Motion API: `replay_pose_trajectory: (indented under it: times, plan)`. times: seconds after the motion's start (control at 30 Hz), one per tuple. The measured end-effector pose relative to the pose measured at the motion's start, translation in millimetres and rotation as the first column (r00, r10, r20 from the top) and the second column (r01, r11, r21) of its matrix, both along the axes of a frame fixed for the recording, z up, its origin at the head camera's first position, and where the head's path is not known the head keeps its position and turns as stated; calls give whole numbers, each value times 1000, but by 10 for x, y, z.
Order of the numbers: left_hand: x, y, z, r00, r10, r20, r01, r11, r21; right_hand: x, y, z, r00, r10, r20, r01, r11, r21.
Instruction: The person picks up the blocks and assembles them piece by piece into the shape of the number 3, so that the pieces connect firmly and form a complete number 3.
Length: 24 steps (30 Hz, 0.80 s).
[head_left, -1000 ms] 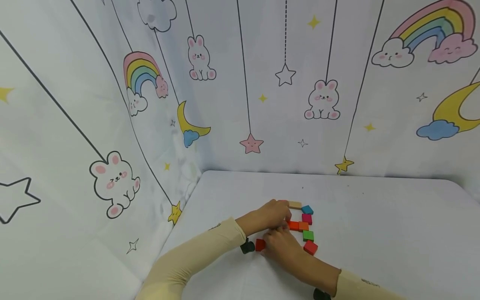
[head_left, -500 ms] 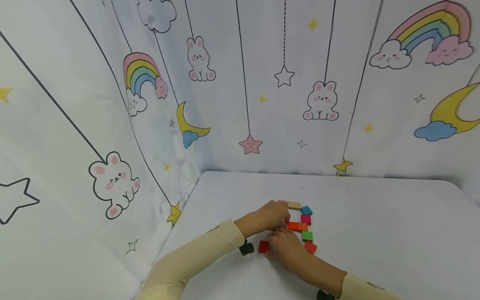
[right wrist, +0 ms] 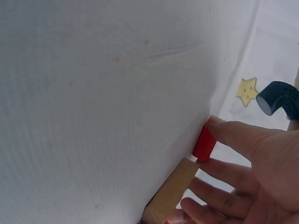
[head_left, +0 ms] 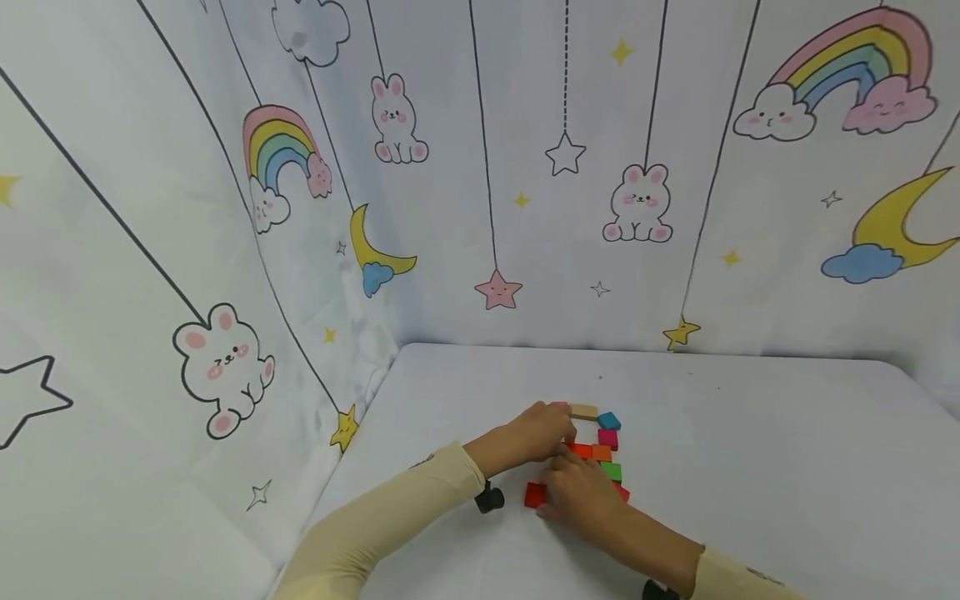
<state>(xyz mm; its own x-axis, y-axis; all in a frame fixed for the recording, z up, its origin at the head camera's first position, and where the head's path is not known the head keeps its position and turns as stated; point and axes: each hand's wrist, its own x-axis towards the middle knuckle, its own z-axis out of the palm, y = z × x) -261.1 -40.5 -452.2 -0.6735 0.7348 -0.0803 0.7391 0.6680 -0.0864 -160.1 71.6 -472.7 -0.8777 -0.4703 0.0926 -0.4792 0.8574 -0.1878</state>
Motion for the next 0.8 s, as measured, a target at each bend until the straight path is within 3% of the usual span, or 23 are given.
replay_pose_trajectory:
  times: [0.43,0.8]
  plan:
    - [30,-30,-11,1000,-1,-10,1,1000,-10,3,98,6,1000,9,29,-8,1000,-16]
    - [42,-23,22,1000,-2,-12,1,1000,-3,-7,175,32,997,-31,64,35,998,-56]
